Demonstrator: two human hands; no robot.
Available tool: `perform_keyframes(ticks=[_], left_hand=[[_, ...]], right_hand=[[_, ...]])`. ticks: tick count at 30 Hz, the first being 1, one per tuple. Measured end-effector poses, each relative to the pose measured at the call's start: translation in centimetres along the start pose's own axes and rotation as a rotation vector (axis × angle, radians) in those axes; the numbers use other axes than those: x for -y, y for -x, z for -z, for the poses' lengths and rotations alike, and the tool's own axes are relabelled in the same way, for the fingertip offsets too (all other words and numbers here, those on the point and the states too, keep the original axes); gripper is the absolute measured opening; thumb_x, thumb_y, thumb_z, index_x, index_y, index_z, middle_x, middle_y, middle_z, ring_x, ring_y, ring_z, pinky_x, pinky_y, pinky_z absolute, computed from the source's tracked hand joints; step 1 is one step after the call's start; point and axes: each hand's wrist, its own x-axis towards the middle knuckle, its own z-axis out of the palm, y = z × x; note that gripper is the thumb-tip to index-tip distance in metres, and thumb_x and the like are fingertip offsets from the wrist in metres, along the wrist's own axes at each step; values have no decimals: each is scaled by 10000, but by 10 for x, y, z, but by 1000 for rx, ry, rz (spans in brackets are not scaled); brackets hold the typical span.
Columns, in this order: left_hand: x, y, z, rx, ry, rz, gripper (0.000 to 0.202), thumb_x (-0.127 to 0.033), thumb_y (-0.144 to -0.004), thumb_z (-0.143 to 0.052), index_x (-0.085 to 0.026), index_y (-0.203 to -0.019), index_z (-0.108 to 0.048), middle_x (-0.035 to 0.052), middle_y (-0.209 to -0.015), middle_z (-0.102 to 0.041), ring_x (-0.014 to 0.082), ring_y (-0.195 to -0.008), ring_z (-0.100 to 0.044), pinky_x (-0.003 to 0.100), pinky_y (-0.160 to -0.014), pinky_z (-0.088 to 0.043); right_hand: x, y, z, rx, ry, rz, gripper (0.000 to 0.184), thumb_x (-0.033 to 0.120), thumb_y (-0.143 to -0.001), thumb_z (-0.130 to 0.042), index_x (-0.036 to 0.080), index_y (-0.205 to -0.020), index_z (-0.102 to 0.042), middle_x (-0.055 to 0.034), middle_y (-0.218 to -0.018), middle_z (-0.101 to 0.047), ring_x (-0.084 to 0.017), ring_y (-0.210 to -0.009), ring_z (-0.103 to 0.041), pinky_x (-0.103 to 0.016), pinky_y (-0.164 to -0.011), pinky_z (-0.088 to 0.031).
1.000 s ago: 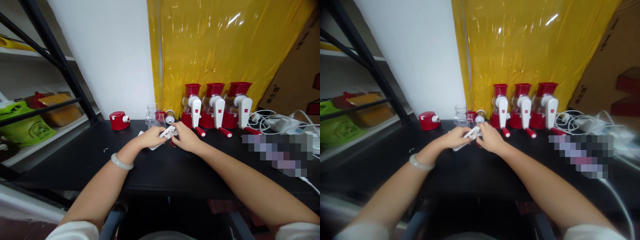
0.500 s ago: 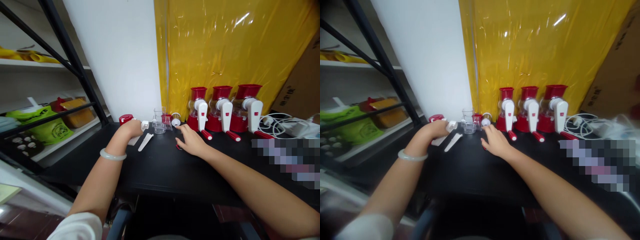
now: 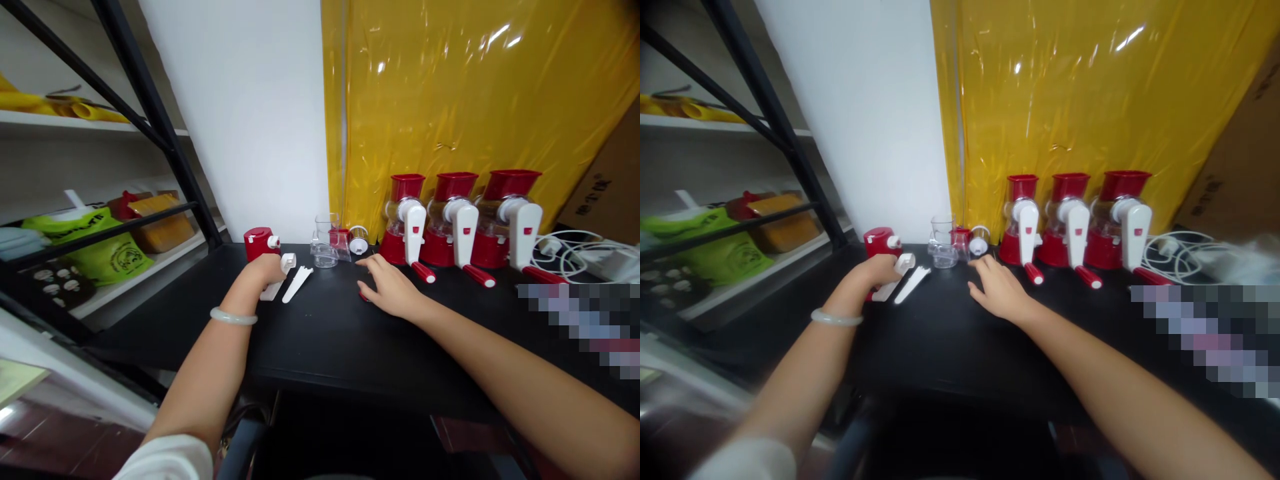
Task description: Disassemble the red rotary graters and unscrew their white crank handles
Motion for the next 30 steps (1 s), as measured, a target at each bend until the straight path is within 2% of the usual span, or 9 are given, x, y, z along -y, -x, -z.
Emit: perform_keyframes(ticks=[2,4,7,10,14,16,23,27,30], left_hand=[[-1,-1,0,51,10,8,357,-332,-736,-665,-123,-1022,-707,167,-889,-746,253,-748,-706,298,-666,-543],[-1,-1,0,36,2,7,371,-376,-782,-622,-127,-1050,-684,176,-965,-736,267,-830,-705,310,-708,-541],[-4,2,-1,-139,-22,-10,466,-466,-867,-504,-121,-1160,-612,196,-1117,-686,296,-976,-676,357,-800,-527],[-13,7,-5,-292,-57,-51,600,-568,-855,-505,-116,-1249,-545,230,-1291,-573,336,-1105,-613,401,-874,-500],[-27,13,-11,-244,-148,-87,790,-677,-735,-626,-88,-1257,-562,283,-1468,-363,418,-1286,-437,449,-990,-425],[-31,13,-13,-188,-193,-95,798,-667,-718,-655,-96,-1271,-575,277,-1488,-326,435,-1322,-372,468,-1015,-398],[-26,6,-11,-163,-243,-148,487,-523,-766,-629,-166,-1083,-725,183,-1404,-441,396,-1290,-375,462,-1033,-392],[-21,3,-10,-185,-219,-180,378,-430,-794,-578,-164,-1001,-749,181,-1304,-539,362,-1224,-458,424,-1011,-422],[-17,4,-7,-195,-226,-148,381,-401,-774,-592,-138,-1008,-738,200,-1272,-572,359,-1174,-521,396,-945,-471]], right_hand=[[0,0,0,5,-6,5,392,330,-899,-518,178,-1260,-518,-138,-1154,-561,-269,-1014,-626,-435,-881,-513],[0,0,0,8,-10,6,388,324,-898,-517,182,-1259,-520,-135,-1146,-563,-266,-1006,-626,-437,-882,-512],[1,0,0,13,-8,4,378,326,-904,-505,185,-1254,-520,-134,-1145,-562,-267,-1005,-625,-440,-883,-512],[1,0,1,19,-1,6,372,340,-910,-497,178,-1245,-520,-132,-1147,-562,-271,-1017,-620,-441,-885,-512],[1,0,0,19,2,0,357,340,-909,-500,180,-1228,-525,-127,-1150,-560,-267,-1022,-618,-433,-889,-508],[1,0,0,25,3,0,351,338,-905,-508,186,-1220,-528,-126,-1148,-560,-266,-1017,-619,-430,-882,-508],[2,-1,2,34,-7,-13,363,337,-901,-514,182,-1229,-521,-127,-1171,-557,-257,-999,-621,-431,-886,-503],[2,-1,4,41,0,-10,363,336,-900,-517,185,-1231,-523,-128,-1167,-556,-262,-1001,-621,-429,-875,-507],[1,-1,3,37,3,-6,363,338,-902,-516,189,-1233,-521,-125,-1163,-558,-257,-987,-624,-424,-867,-509]])
